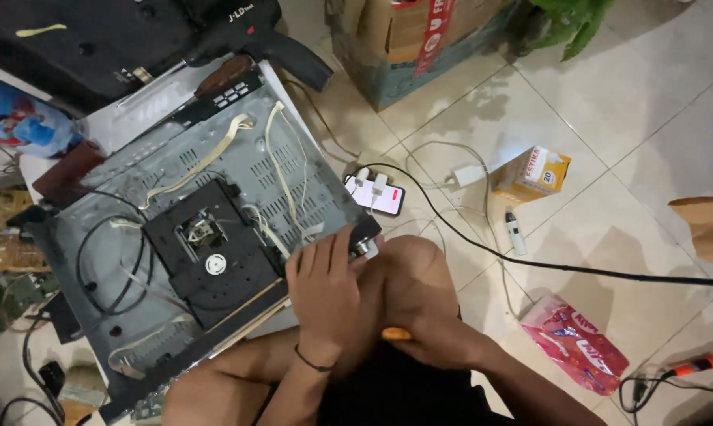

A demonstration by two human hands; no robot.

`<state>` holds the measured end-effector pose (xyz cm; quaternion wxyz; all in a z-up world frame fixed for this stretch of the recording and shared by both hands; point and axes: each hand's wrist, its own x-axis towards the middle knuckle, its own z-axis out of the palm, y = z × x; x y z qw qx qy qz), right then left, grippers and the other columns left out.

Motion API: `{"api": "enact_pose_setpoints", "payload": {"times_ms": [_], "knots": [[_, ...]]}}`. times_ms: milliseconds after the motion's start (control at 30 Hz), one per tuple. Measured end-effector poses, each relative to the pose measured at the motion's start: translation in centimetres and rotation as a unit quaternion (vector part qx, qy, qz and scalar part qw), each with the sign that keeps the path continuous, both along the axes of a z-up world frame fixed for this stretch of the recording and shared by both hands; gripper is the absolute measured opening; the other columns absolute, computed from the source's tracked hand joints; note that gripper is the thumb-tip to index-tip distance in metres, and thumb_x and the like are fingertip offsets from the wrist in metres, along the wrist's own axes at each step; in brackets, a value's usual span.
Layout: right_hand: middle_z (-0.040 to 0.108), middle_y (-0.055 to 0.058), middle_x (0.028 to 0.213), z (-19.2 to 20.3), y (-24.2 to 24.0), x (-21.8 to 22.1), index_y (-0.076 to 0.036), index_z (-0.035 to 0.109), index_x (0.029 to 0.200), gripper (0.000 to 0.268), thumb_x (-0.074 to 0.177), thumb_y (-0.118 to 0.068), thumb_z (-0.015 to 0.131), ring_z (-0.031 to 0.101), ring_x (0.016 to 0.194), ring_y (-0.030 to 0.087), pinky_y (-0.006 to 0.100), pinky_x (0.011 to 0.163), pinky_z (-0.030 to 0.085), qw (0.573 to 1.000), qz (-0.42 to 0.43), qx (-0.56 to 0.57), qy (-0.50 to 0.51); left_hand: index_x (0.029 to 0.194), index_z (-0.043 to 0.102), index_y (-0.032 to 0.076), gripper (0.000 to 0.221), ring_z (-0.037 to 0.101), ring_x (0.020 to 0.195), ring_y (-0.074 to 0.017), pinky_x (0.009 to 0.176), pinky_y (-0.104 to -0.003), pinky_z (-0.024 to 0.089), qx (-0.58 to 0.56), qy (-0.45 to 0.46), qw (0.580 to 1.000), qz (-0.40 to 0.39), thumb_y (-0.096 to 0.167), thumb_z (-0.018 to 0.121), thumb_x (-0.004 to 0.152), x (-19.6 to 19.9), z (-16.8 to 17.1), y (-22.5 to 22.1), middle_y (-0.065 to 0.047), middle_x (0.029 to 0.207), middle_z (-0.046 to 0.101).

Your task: Reassembling an electronic device by connecting internal cables and fastening components with a screwdriver.

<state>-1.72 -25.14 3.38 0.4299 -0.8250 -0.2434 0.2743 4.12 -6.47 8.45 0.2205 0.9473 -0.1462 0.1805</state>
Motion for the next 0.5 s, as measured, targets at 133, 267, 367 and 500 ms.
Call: {"api": "enact_pose_setpoints", "payload": {"times_ms": [133,267,367,500], "knots": [[0.079,0.002,0.095,1.6,-1.8,0.4,-0.009,0.073,0.100,0.017,0.095,-0.021,0.062,0.070,0.080,0.020,0.030,0.078,0.054,0.997,-0.030,-0.011,0.070,0.125,0.066,0.008,0.048,0.062,0.097,-0.0239,0.095,-0.038,0.042,-0.001,0.002,1.000,0.012,0.016,0.076,0.079,0.1,-0.4,0.0,-0.005,0.108,0.069],[0.080,-0.002,0.100,1.3,-2.7,0.2,-0.015,0.074,0.106,0.021,0.088,-0.015,0.063,0.071,0.082,0.018,0.029,0.077,0.055,0.995,-0.040,-0.033,0.090,0.122,0.067,0.007,0.044,0.064,0.098,-0.0214,0.096,-0.037,0.043,0.019,-0.024,0.999,0.011,0.017,0.077,0.080,0.0,-0.3,0.1,-0.003,0.110,0.070],[0.080,-0.003,0.098,1.7,-2.1,0.0,-0.016,0.073,0.103,0.020,0.087,-0.013,0.063,0.071,0.081,0.018,0.029,0.076,0.056,0.995,-0.042,-0.034,0.083,0.124,0.065,0.006,0.043,0.061,0.097,-0.0215,0.095,-0.035,0.044,0.051,-0.049,0.997,0.007,0.014,0.071,0.082,0.0,-0.7,0.4,-0.004,0.108,0.066],[0.078,-0.003,0.082,2.0,-1.0,-0.5,-0.016,0.077,0.097,0.016,0.091,-0.024,0.065,0.065,0.068,0.016,0.027,0.068,0.054,0.987,-0.099,-0.062,0.110,0.127,0.064,0.009,0.049,0.058,0.095,-0.0216,0.093,-0.035,0.043,0.094,-0.086,0.991,0.029,0.013,0.070,0.078,-0.2,-1.3,0.8,-0.004,0.102,0.062]]}}
